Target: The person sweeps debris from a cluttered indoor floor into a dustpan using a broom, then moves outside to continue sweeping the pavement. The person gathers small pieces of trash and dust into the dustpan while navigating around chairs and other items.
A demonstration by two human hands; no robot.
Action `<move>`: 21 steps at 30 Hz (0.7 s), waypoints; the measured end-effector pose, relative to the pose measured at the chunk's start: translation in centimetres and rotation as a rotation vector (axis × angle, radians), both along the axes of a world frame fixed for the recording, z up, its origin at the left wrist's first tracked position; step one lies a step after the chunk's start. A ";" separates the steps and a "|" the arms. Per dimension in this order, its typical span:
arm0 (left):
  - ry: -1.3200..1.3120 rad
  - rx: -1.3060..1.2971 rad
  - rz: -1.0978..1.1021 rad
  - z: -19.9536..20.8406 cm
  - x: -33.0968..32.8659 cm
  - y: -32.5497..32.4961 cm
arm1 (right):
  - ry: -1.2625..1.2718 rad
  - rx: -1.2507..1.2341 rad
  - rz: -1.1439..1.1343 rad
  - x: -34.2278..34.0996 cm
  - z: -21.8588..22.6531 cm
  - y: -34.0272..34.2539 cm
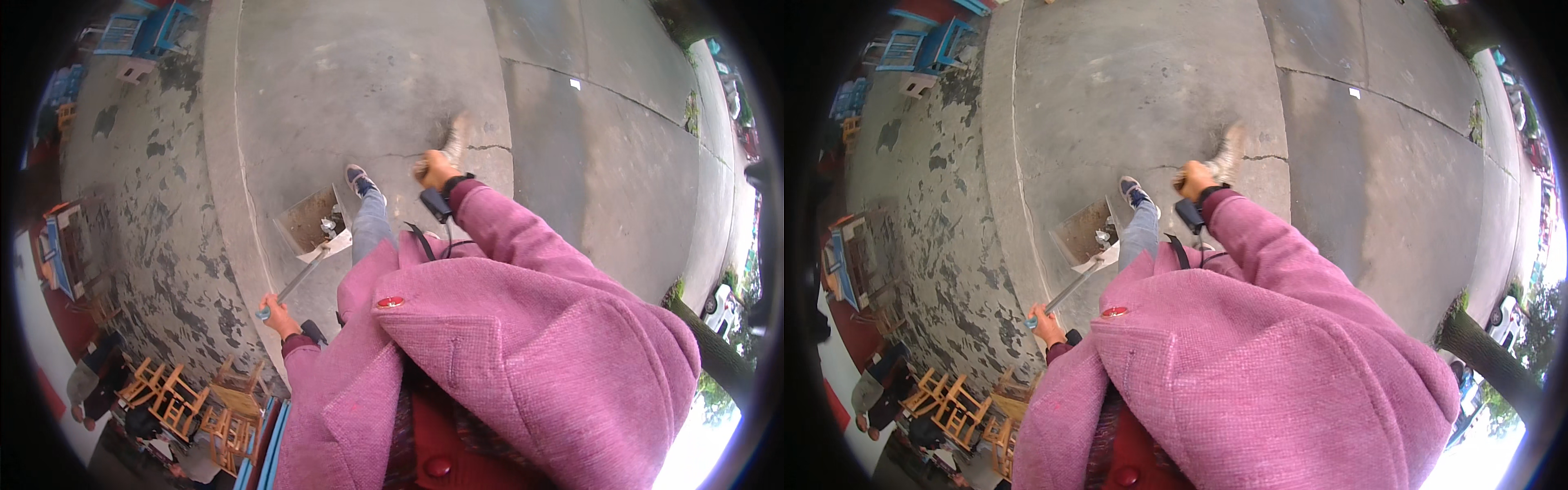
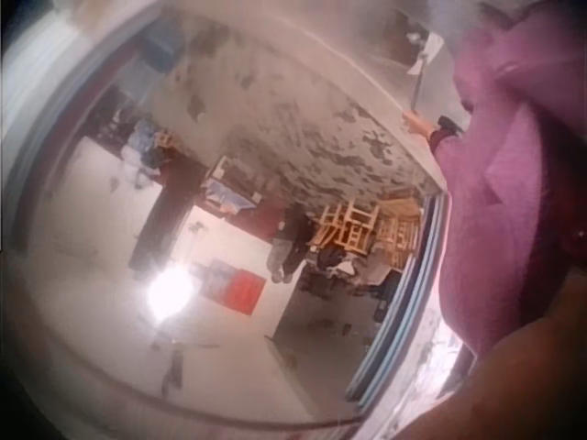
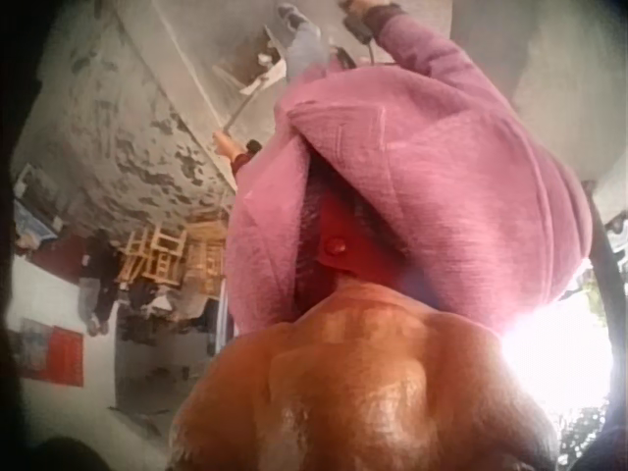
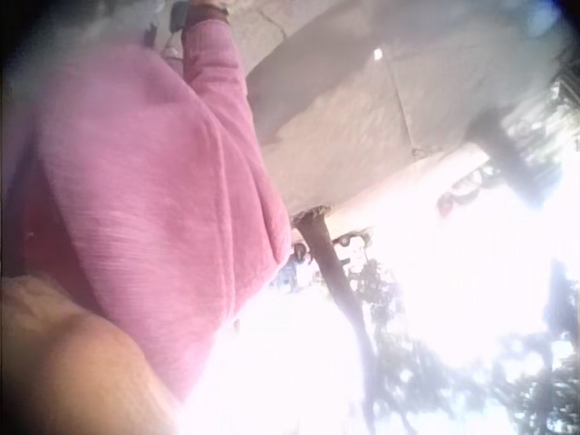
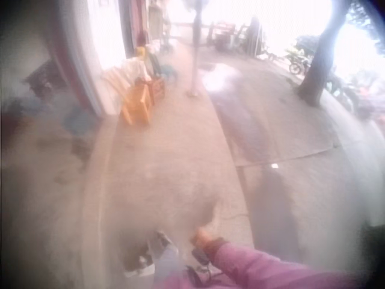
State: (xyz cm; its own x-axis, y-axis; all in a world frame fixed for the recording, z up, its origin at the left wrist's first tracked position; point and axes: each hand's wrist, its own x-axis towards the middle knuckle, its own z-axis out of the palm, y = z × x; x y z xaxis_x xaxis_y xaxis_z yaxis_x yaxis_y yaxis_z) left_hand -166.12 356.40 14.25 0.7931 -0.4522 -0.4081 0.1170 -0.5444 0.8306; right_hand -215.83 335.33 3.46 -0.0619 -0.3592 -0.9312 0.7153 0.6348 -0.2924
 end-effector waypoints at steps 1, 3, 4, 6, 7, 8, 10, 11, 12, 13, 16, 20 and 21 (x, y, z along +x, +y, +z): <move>0.024 -0.021 -0.017 -0.1 0.4 -3.4 | -0.014 0.043 0.005 3.0 1.6 -3.0; -0.020 0.005 -0.069 0.1 0.8 -9.8 | -0.123 0.079 -0.103 7.8 5.1 -9.1; -0.027 0.013 -0.107 0.3 1.0 -12.7 | -0.215 0.131 -0.183 9.4 6.5 -12.2; 0.012 0.079 -0.196 1.2 1.4 -17.4 | -0.311 0.043 -0.198 10.6 8.6 -16.3; -0.030 0.104 -0.204 1.7 1.5 -19.3 | -0.388 -0.025 -0.174 10.1 9.2 -18.1; -0.038 0.111 -0.226 2.1 1.3 -21.2 | -0.381 -0.022 -0.186 9.1 9.6 -19.1; -0.019 0.118 -0.308 1.5 0.3 -25.8 | -0.444 -0.088 -0.285 6.5 10.0 -20.9; -0.002 0.144 -0.338 1.4 0.1 -27.5 | -0.502 -0.085 -0.321 5.2 10.1 -21.4; -0.025 0.130 -0.376 1.2 -0.2 -29.0 | -0.572 -0.163 -0.328 4.4 10.4 -21.8; -0.011 0.144 -0.371 0.9 -0.7 -30.6 | -0.562 -0.133 -0.413 3.5 10.8 -21.9; -0.011 0.107 -0.406 -0.5 1.4 -34.7 | -0.486 -0.242 -0.388 2.4 12.1 -22.1; -0.071 0.103 -0.440 -2.2 1.6 -39.0 | -0.041 -0.122 -0.438 -1.4 11.6 -22.6; -0.097 0.116 -0.433 -2.3 1.3 -39.9 | 0.041 -0.043 -0.477 -3.4 10.7 -22.9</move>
State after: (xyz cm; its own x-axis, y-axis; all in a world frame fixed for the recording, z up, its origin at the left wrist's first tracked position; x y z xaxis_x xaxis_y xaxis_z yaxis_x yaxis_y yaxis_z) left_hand -164.78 316.50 11.91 0.5781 -0.7060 -0.4090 -0.2174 -0.6164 0.7568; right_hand -219.21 312.39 14.13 -0.2651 -0.3197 -0.9097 0.9112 0.2255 -0.3448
